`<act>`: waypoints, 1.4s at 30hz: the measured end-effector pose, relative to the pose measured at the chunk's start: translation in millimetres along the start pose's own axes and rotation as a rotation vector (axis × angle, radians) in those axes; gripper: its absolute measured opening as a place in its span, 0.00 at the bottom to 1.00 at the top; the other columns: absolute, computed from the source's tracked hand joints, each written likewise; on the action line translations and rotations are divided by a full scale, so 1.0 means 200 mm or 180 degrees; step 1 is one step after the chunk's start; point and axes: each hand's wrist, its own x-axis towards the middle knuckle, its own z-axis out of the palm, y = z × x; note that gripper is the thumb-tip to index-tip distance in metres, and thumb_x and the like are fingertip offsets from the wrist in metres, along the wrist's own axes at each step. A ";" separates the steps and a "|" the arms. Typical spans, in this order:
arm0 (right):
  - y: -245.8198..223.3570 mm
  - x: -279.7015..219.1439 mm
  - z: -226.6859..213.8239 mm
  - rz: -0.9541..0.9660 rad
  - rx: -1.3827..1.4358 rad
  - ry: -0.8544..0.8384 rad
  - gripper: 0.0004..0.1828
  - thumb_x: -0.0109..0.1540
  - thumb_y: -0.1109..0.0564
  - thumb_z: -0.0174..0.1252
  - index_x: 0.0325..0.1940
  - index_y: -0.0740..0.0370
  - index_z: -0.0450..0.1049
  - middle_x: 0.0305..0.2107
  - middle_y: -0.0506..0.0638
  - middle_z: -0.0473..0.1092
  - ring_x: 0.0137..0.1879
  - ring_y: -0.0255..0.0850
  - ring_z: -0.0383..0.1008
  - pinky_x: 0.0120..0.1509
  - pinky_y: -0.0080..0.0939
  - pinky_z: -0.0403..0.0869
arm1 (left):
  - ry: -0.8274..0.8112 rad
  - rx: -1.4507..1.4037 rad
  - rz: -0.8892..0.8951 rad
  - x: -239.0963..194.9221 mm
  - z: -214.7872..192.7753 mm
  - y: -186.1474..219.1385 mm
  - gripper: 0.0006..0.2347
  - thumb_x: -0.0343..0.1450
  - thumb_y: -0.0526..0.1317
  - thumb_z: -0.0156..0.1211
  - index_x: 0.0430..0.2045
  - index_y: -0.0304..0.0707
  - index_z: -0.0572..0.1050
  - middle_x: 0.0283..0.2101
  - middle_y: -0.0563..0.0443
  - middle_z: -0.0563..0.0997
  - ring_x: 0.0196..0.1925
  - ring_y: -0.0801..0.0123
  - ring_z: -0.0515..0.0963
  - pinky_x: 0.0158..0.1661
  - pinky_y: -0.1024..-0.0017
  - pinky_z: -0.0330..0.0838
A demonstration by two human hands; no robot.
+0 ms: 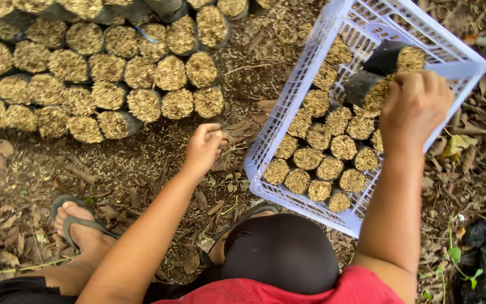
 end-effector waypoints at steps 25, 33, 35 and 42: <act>-1.25 0.38 0.47 -0.2185 0.0024 -0.0848 0.06 0.62 0.58 0.57 0.42 0.60 0.76 0.36 0.49 0.71 0.39 0.36 0.76 0.38 0.37 0.76 | 0.0110 0.0468 0.1102 0.08 0.09 0.03 0.15 0.73 0.41 0.58 0.52 0.36 0.74 0.47 0.45 0.83 0.47 0.65 0.83 0.48 0.66 0.77; -1.28 0.38 0.57 -0.2389 -0.0266 -0.1207 0.06 0.63 0.58 0.59 0.42 0.62 0.76 0.33 0.49 0.70 0.33 0.33 0.74 0.27 0.32 0.74 | -0.0508 0.0690 0.0853 0.20 0.15 0.09 0.20 0.73 0.42 0.60 0.59 0.33 0.70 0.59 0.38 0.77 0.55 0.60 0.83 0.55 0.64 0.76; -1.29 0.38 0.56 -0.2359 -0.0241 -0.1303 0.07 0.62 0.59 0.59 0.44 0.63 0.76 0.33 0.50 0.71 0.33 0.33 0.74 0.26 0.31 0.74 | -0.0461 0.0396 0.0811 0.22 0.15 0.07 0.23 0.72 0.41 0.59 0.62 0.34 0.67 0.62 0.37 0.73 0.56 0.58 0.82 0.54 0.64 0.77; -1.18 0.44 0.47 -0.0852 0.1364 -0.1415 0.10 0.66 0.53 0.61 0.44 0.62 0.77 0.43 0.55 0.75 0.40 0.43 0.78 0.39 0.43 0.78 | -0.0419 0.0132 0.0883 0.27 0.14 0.01 0.24 0.72 0.43 0.60 0.63 0.35 0.66 0.65 0.36 0.69 0.61 0.53 0.79 0.54 0.63 0.77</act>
